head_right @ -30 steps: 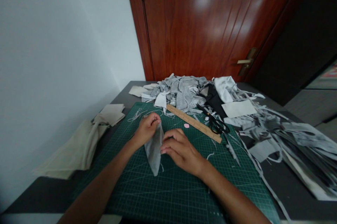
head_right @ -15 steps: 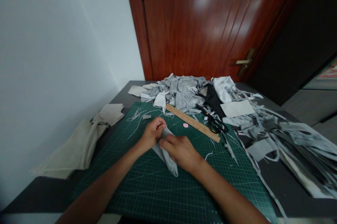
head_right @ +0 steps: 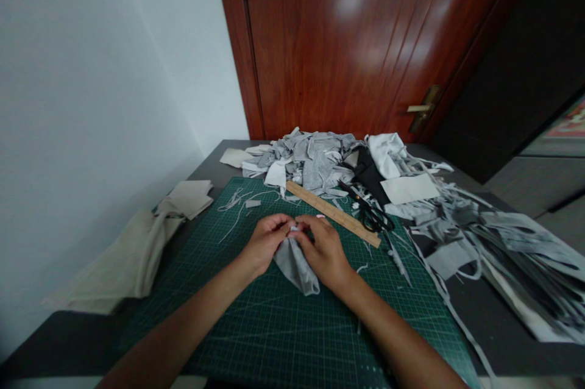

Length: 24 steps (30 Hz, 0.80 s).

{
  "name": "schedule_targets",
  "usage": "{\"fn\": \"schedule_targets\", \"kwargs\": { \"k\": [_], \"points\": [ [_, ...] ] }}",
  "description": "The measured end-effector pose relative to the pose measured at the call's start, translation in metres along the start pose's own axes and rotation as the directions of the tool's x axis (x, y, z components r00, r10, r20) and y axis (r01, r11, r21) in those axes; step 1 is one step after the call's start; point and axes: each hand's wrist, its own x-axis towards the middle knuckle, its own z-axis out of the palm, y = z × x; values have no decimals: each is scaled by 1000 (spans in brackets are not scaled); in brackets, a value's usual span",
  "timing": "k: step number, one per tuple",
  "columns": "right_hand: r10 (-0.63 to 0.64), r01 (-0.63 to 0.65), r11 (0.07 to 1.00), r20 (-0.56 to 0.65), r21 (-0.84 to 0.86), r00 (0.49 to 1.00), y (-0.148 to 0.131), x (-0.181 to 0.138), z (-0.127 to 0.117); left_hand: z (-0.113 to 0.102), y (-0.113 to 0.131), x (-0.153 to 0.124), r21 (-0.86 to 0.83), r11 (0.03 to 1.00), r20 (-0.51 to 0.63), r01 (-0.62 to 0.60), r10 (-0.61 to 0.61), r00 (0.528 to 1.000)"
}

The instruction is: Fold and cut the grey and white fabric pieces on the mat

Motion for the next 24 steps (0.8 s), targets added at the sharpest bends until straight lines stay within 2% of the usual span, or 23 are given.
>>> {"fn": "schedule_targets", "kwargs": {
  "k": [3,6,18,22,24],
  "points": [
    [50,-50,998,-27,32,998,0,1,-1,-1,-1,1,-114,988,21,101,-100,995],
    [93,-90,993,-32,74,995,-1,3,-3,-4,-1,3,-163,977,26,135,-132,991],
    [167,-159,980,-56,119,984,-4,7,-3,-11,9,4,-103,983,123,153,-140,982],
    [150,-144,977,-27,156,988,-3,7,-4,-14,8,5,-79,982,154,174,-161,975],
    [123,-121,980,-3,159,992,-3,7,-4,-14,7,6,-34,990,133,137,-132,982]
  ]
}}
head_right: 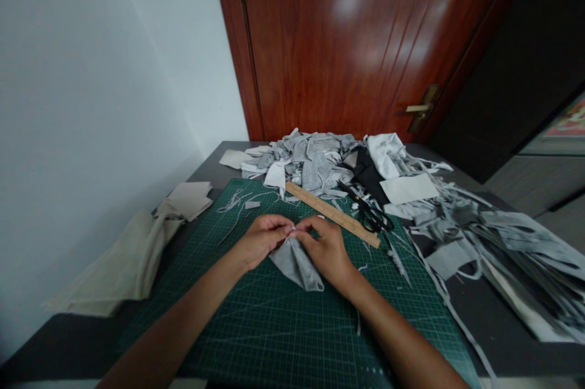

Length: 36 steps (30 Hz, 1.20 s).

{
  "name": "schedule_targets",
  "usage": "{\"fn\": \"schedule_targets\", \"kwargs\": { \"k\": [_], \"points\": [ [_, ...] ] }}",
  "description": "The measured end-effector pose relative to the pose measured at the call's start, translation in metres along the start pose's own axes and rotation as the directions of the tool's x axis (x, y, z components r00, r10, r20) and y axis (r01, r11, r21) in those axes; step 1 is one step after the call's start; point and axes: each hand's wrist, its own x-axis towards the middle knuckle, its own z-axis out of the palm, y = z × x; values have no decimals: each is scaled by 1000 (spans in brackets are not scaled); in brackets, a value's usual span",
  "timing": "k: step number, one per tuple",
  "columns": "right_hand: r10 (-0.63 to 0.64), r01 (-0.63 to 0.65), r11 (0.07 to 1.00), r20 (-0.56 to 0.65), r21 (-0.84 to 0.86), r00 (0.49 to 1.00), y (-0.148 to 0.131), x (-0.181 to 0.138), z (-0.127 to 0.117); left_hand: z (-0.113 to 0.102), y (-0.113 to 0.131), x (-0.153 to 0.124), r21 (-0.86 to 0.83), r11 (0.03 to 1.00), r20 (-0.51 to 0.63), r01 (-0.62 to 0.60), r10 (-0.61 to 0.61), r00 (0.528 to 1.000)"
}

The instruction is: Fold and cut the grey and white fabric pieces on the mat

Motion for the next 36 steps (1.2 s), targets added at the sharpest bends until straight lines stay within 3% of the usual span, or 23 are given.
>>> {"fn": "schedule_targets", "kwargs": {
  "k": [5,13,22,26,36],
  "points": [
    [0,1,1000,43,-31,999,1,0,0,2,-1,1,65,992,-60,-109,113,992],
    [-51,56,996,69,-66,996,1,-1,1,0,-4,2,11,999,-90,-47,48,995],
    [134,-131,990,-54,56,989,-1,3,5,6,-6,1,-39,998,-96,-45,41,995],
    [142,-134,987,-102,85,985,2,1,8,8,-6,0,-76,996,-91,-36,29,995],
    [150,-145,984,-49,108,987,5,-2,10,10,-8,-1,-36,992,-150,-121,114,982]
  ]
}}
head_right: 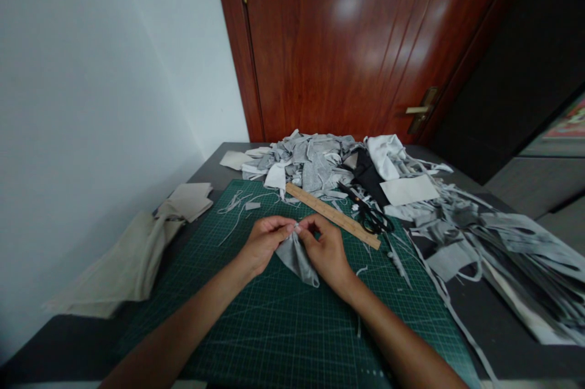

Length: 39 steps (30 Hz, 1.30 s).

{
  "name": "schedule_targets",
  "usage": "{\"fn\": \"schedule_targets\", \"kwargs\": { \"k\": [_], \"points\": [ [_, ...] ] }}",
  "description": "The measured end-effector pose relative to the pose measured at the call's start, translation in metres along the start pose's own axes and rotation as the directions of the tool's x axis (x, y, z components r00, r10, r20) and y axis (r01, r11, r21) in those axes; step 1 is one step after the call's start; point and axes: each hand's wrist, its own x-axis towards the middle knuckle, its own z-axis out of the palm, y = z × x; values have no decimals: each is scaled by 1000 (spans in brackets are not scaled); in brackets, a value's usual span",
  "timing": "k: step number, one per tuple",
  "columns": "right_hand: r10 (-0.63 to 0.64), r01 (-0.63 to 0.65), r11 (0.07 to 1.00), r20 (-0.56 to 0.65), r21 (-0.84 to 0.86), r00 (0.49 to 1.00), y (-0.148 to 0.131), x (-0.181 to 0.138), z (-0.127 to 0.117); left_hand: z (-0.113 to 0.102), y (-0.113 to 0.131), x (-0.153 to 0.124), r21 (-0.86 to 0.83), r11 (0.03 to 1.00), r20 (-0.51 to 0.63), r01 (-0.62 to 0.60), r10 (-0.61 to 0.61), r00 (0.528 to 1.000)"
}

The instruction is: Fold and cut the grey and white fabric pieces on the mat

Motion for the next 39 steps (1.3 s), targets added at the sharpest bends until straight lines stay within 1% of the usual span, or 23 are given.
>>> {"fn": "schedule_targets", "kwargs": {
  "k": [4,6,9,11,13,15,17,19,22,24,25,27,29,31,33,35,36,37,39],
  "points": [
    [-9,10,999,-19,47,1000,4,1,1,0,-1,0,25,999,9,-46,46,999],
    [-25,25,999,-10,24,1000,6,1,1,-1,-1,1,39,996,34,-85,84,996],
    [-98,100,991,30,-90,995,8,2,-1,-1,-2,2,88,985,68,-147,142,988],
    [-184,187,967,32,-175,982,9,3,-3,-1,-2,2,130,975,89,-178,168,982],
    [-244,244,941,28,-236,969,9,3,-4,-1,-1,2,149,970,117,-192,175,978],
    [-242,245,934,45,-259,969,8,4,-6,-2,-1,2,127,977,142,-172,154,978],
    [-215,221,943,51,-251,975,7,5,-9,-4,-2,3,120,984,169,-135,114,979],
    [-201,200,951,19,-235,979,5,7,-13,-6,-4,5,175,977,191,-122,88,978],
    [-202,187,964,-59,-190,978,4,11,-19,-6,-9,6,249,957,174,-145,104,979],
    [-194,177,974,-114,-143,974,4,13,-22,-2,-13,5,195,976,127,-99,76,989],
    [-186,170,978,-143,-118,972,3,14,-23,1,-15,3,132,990,101,-42,29,994],
    [-161,150,986,-193,-67,968,1,14,-23,7,-19,-1,-46,992,76,119,-115,990],
    [-123,125,992,-217,-5,968,-2,14,-22,11,-23,-7,-208,945,127,252,-229,965],
    [-90,103,993,-211,54,973,-5,14,-21,14,-25,-10,-253,911,216,325,-275,937],
    [-78,97,992,-204,86,976,-6,13,-21,14,-28,-11,-217,911,298,351,-280,913],
    [-86,105,991,-210,83,974,-5,13,-22,14,-30,-10,-177,920,340,349,-275,899],
    [-95,113,991,-222,69,970,-4,13,-24,13,-32,-9,-167,928,324,334,-268,907],
    [-106,120,992,-235,47,966,-3,14,-25,13,-34,-8,-159,937,283,311,-258,924],
    [-151,151,988,-253,-21,956,-1,15,-28,13,-36,-6,-140,958,172,252,-227,959]
  ]
}}
